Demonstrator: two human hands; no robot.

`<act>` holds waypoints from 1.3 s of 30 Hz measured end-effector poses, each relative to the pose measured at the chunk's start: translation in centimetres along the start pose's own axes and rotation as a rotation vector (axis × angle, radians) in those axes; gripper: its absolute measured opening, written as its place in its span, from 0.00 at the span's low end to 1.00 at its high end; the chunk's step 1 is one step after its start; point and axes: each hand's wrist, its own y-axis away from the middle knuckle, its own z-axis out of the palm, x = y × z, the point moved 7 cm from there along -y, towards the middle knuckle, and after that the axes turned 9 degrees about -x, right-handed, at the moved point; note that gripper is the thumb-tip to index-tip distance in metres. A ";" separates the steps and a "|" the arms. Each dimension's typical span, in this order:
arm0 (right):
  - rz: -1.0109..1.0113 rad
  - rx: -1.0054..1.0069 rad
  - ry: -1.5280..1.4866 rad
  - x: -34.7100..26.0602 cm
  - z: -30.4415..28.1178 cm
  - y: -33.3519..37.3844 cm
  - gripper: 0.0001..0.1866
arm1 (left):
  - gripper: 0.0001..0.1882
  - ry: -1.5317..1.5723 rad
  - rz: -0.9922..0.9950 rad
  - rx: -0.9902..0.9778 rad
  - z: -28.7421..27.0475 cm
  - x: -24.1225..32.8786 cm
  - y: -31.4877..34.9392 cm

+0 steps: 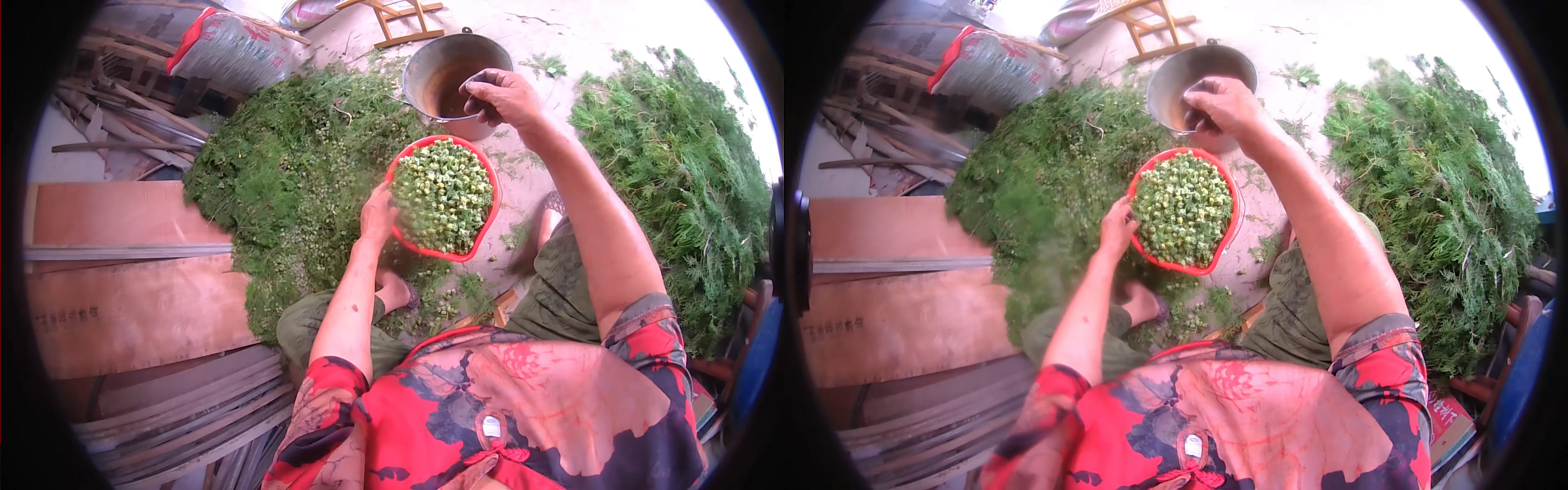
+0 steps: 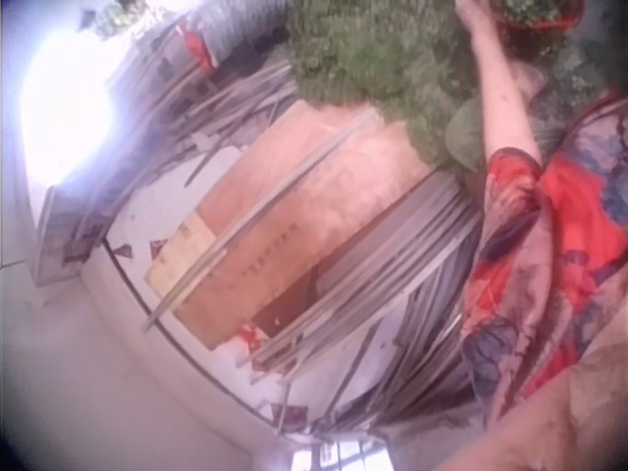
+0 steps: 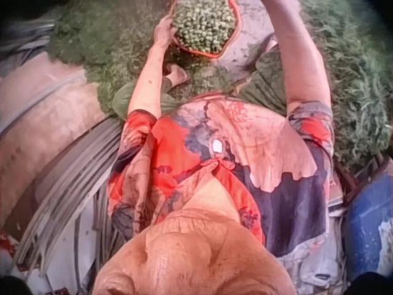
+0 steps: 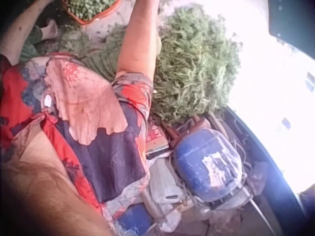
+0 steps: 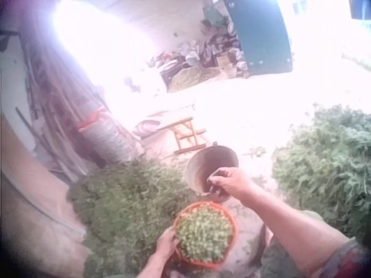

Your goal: Picking small green peppercorns or fruits from harvested branches into a red bucket.

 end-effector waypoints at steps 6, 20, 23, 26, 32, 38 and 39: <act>0.000 -0.003 -0.025 -0.3 0.0 -0.1 0.08 | 0.06 0.093 -0.151 -0.131 0.4 -2.7 -1.4; 0.177 -0.573 0.189 5.2 11.3 1.9 0.24 | 0.07 1.551 -0.259 -0.070 -4.5 11.4 1.9; 0.269 -0.663 0.112 4.8 12.7 3.0 0.21 | 0.07 1.540 -0.230 -0.047 -4.8 11.5 2.0; 0.178 -0.475 0.078 5.2 11.2 1.5 0.14 | 0.08 1.540 -0.225 -0.071 -5.3 11.7 2.4; 0.115 -0.332 0.114 4.1 9.2 0.3 0.22 | 0.09 1.537 -0.197 -0.111 -5.5 10.6 3.8; -0.118 -0.557 0.515 3.2 13.2 2.1 0.17 | 0.05 1.383 -0.278 -0.167 -5.1 13.2 3.8; -0.133 -0.574 0.432 3.2 12.7 1.9 0.16 | 0.05 1.392 -0.280 -0.176 -5.1 13.0 3.9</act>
